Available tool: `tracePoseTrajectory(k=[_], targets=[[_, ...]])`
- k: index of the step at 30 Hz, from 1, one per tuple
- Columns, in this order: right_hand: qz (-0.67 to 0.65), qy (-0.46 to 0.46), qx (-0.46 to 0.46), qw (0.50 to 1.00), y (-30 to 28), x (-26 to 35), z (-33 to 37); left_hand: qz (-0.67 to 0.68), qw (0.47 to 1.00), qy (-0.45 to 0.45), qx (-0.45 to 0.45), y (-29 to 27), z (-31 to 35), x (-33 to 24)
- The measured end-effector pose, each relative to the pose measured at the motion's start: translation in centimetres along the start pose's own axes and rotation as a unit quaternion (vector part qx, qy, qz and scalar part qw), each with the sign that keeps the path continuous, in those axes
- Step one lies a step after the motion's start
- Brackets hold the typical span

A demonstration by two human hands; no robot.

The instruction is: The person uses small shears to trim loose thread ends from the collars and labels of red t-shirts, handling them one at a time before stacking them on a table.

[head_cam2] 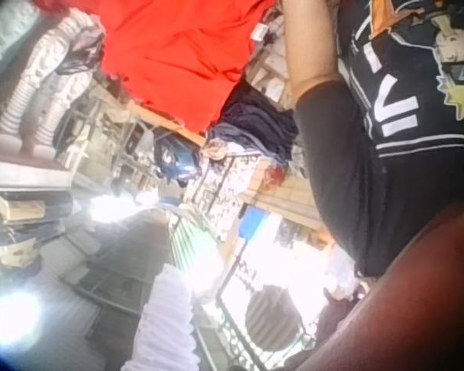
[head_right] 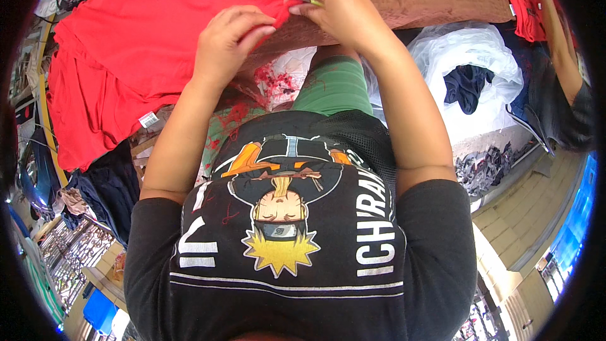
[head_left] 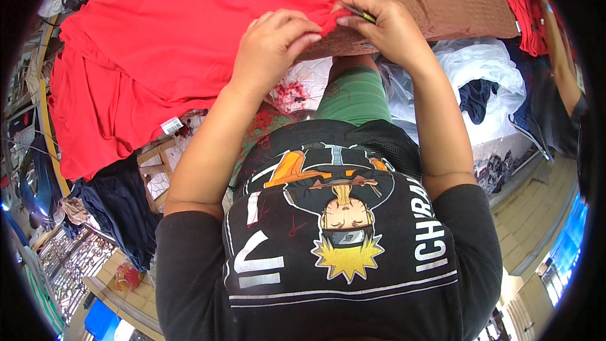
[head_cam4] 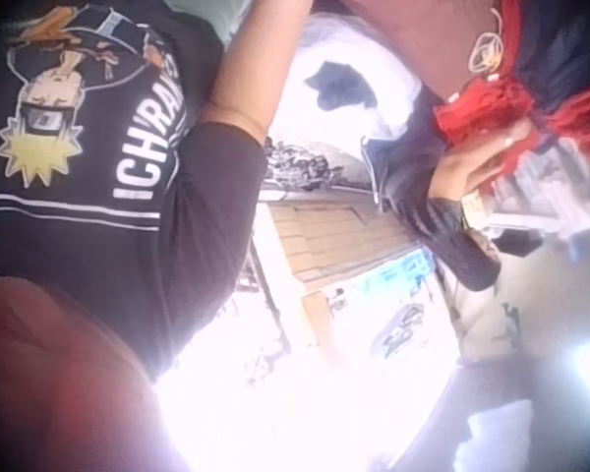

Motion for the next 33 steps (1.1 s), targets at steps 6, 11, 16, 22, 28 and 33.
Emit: tracePoseTrajectory(k=[6,11,16,22,28,33], targets=[[-0.082,0.101,0.014,0.991,1.0,-2.0,-1.2,0.105,0.994,-0.026,0.015,-2.2,-0.1,0.2],[-0.078,0.091,0.001,0.993,1.2,-2.1,-1.3,0.156,0.988,0.003,0.006,-4.7,1.2,-1.2],[-0.079,0.078,-0.019,0.994,0.9,-1.9,-1.3,-0.028,0.999,-0.025,-0.016,-2.4,0.4,-1.7],[-0.078,0.094,-0.016,0.992,1.0,-1.7,-1.2,-0.001,0.996,-0.064,-0.065,-1.0,0.7,-0.5],[0.076,0.031,-0.130,0.988,-1.0,0.7,0.5,0.125,0.977,-0.168,-0.042,-1.4,1.3,0.1],[0.039,-0.002,-0.130,0.991,-2.0,3.9,2.8,0.137,0.979,-0.149,-0.006,-1.4,1.8,-0.4]])
Point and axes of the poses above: each hand's wrist, its own z-axis away from the middle knuckle, its own y-axis out of the palm, x = y × z, the point moved 7 cm from there along -z, towards the middle knuckle, and after that the axes turned 9 degrees about z, right-handed, at the moved point
